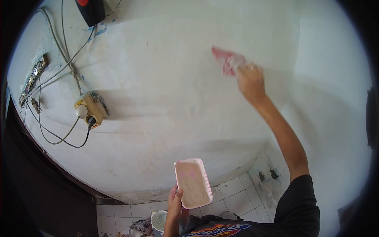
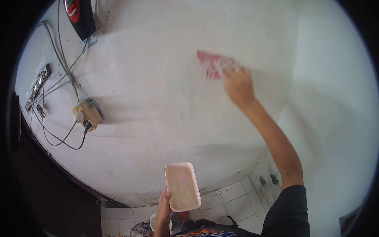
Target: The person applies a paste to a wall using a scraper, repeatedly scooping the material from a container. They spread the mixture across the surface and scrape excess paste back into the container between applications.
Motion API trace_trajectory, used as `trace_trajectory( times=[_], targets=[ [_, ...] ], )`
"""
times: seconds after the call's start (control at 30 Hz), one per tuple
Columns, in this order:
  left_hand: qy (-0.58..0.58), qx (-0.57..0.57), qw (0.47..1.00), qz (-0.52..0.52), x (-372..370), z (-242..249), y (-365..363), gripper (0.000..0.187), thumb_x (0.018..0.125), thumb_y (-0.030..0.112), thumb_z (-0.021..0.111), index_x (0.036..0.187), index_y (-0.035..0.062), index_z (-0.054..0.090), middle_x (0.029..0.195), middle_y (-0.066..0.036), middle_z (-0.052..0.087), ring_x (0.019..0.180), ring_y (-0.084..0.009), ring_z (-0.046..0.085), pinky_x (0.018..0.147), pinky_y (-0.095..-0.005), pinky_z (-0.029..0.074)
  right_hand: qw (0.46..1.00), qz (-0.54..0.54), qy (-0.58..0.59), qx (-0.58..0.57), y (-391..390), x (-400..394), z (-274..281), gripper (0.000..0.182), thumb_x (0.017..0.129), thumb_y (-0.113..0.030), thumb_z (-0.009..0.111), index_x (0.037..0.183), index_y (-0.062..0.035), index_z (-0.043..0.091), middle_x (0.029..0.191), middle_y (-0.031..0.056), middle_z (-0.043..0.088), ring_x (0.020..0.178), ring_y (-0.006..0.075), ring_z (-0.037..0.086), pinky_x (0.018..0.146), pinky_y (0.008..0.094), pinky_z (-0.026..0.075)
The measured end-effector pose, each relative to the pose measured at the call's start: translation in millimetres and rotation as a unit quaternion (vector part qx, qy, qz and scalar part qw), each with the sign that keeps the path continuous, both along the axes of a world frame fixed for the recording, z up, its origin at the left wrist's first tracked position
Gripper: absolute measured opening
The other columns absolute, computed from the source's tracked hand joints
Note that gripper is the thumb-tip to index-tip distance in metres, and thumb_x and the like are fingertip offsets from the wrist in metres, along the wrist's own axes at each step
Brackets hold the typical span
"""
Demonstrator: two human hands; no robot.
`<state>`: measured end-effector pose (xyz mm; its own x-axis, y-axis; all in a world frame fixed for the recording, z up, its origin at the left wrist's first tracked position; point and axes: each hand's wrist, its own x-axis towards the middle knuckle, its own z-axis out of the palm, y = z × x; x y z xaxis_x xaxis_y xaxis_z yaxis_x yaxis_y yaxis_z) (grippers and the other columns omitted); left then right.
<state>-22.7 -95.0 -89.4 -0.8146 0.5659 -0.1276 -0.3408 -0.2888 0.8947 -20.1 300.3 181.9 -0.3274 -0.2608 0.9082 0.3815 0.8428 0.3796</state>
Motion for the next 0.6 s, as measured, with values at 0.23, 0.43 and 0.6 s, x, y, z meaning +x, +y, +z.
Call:
trace_trajectory(
  times=[0.23,0.43,0.6],
  targets=[
    [-0.016,0.021,1.0,-0.01,18.1,17.3,23.1,0.065,0.091,0.031,0.063,0.138,-0.0065,0.038,0.126,-0.017,0.055,0.113,-0.0233,0.057,0.096,-0.0338,0.047,0.998,0.008,0.013,-0.067,4.6,26.7,25.0,0.03,0.081,-0.003,0.059,0.11,-0.0048,0.067,0.094,0.011,0.067,0.086,0.0307,0.059,0.075,0.043,0.045],
    [-0.021,0.016,0.999,0.02,24.6,19.9,24.1,0.066,0.09,0.035,0.065,0.136,-0.0051,0.04,0.126,-0.016,0.055,0.113,-0.0229,0.057,0.094,-0.034,0.048,0.998,0.013,0.05,-0.021,10.5,-0.3,57.3,0.024,0.084,-0.008,0.057,0.106,-0.0072,0.067,0.1,0.0093,0.068,0.089,0.0304,0.06,0.076,0.0439,0.046],
    [-0.035,0.018,0.999,0.013,24.9,23.0,12.2,0.067,0.089,0.038,0.066,0.135,-0.0047,0.042,0.125,-0.015,0.056,0.114,-0.0224,0.057,0.093,-0.0346,0.049,0.996,0.081,-0.038,-0.001,-35.2,0.4,-15.6,0.028,0.082,-0.005,0.058,0.107,-0.0079,0.068,0.102,0.0068,0.068,0.089,0.026,0.06,0.076,0.0412,0.045]
  ],
)
